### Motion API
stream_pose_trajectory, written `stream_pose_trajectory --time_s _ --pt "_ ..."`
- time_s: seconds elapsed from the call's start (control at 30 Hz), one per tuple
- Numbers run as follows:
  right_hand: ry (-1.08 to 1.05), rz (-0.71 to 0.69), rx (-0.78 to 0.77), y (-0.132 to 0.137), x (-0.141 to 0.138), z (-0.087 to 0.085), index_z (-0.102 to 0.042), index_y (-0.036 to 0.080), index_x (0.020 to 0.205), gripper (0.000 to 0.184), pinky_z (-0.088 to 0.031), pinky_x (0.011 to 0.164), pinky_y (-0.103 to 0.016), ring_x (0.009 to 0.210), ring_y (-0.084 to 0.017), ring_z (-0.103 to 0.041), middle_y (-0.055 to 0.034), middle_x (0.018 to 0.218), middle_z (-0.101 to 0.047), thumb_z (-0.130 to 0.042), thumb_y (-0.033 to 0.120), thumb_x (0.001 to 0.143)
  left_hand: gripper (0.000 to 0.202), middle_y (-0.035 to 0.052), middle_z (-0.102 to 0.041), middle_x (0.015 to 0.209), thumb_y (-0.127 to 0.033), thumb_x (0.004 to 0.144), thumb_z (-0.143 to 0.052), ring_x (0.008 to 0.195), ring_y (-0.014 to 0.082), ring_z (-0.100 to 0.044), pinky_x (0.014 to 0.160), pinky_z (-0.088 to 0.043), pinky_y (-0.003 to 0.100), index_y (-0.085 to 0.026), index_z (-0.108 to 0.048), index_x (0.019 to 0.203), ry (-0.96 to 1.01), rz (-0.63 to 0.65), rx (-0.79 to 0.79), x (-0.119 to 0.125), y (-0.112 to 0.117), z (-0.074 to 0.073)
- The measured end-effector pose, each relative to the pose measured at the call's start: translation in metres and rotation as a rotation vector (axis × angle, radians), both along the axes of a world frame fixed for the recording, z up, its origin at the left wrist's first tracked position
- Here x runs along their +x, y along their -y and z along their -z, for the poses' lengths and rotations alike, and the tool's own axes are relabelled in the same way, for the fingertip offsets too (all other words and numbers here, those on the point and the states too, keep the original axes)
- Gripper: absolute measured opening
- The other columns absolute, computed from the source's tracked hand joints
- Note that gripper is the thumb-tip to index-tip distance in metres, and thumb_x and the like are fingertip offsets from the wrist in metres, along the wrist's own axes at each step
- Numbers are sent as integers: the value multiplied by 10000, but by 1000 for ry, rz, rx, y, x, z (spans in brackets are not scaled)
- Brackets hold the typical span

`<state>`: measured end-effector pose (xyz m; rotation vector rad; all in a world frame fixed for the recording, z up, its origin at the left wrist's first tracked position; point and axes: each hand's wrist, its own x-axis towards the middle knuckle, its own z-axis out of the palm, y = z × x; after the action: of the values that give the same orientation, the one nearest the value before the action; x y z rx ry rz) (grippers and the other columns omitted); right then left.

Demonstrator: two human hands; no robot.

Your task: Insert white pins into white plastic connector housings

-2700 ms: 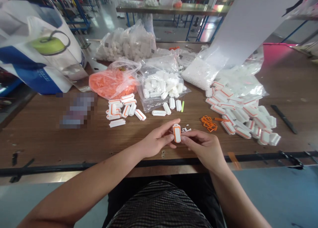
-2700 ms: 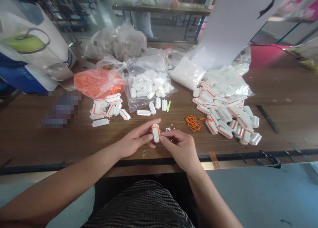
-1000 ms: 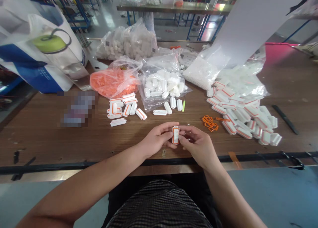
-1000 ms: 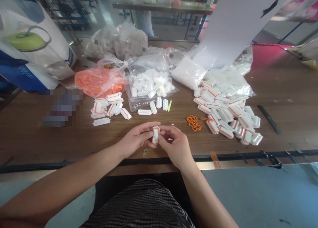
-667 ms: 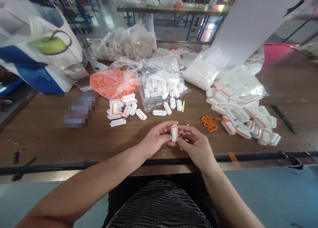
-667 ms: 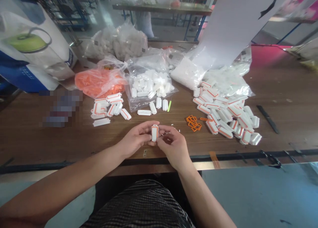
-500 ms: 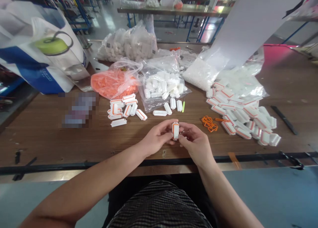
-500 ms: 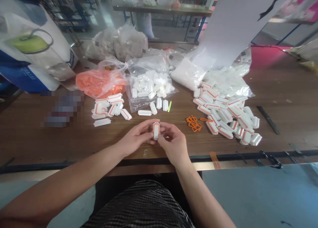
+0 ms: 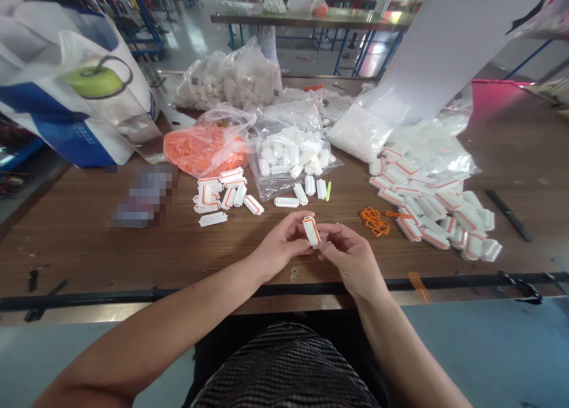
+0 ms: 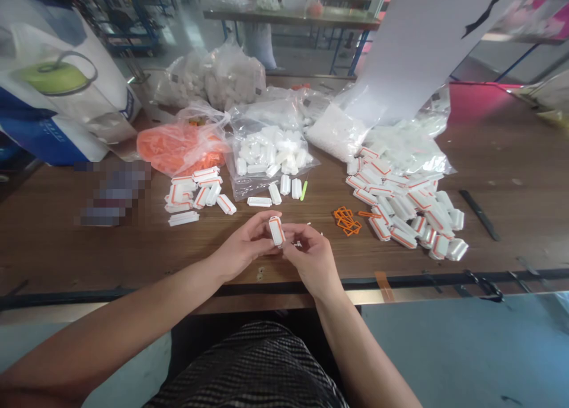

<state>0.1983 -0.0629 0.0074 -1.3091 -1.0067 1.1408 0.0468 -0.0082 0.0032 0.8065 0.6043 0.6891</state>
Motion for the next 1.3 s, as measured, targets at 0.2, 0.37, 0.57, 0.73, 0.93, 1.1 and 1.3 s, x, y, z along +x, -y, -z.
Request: stream_pose_trajectory --time_s 0.2,0.37,0.57,0.73,0.93,1.1,1.3 --pt "89 63 34 1 -5 0 -729 207 926 213 -498 550 -258 663 -138 -594 -32 846 -711 -686 249 721 512 26 -674 936 -94 701 -760 871 168 -648 792 -512 322 -225 -613 1174 -31 -15 73 -1 -3 0" --pt "253 153 59 7 -5 -5 -742 204 846 140 -490 581 -273 658 -146 -604 -32 791 -710 -678 302 770 419 0 -624 874 -219 810 -704 778 124 -597 771 -528 306 -238 -628 1221 -119 15 255 -3 -2 -4" --pt "325 139 38 5 3 -12 -744 202 771 157 -474 594 -285 607 -146 -593 -27 717 -720 -696 352 757 358 38 -652 960 -293 885 -630 832 149 -622 798 -547 321 -231 -629 1238 -208 53 433 -6 1 -8" --pt "352 109 65 3 3 -13 -717 205 700 221 -473 586 -285 601 -153 -594 -23 664 -694 -639 375 817 330 48 -667 981 -315 873 -641 828 152 -647 756 -564 302 -208 -627 1184 -221 64 414 -6 -1 -5" --pt "587 26 182 8 -7 -7 -699 244 1160 318 -520 743 -323 850 -202 -653 -59 998 -726 -640 305 854 240 27 -678 904 -318 817 -693 799 141 -640 679 -530 246 -173 -610 989 -288 -49 381 -6 -7 -6" --pt "545 -15 145 10 8 -6 -745 241 1072 245 -506 694 -306 759 -185 -645 -43 903 -740 -629 285 860 251 30 -691 871 -326 792 -726 747 124 -625 678 -511 250 -170 -628 962 -268 88 354 -5 -6 -11" --pt "610 -123 148 12 14 -11 -764 239 1040 231 -477 639 -293 690 -172 -623 -30 807 -729 -635 332 872 360 19 -685 802 -395 774 -733 659 115 -611 607 -530 249 -186 -658 1057 -309 98 323 -1 -4 -7"
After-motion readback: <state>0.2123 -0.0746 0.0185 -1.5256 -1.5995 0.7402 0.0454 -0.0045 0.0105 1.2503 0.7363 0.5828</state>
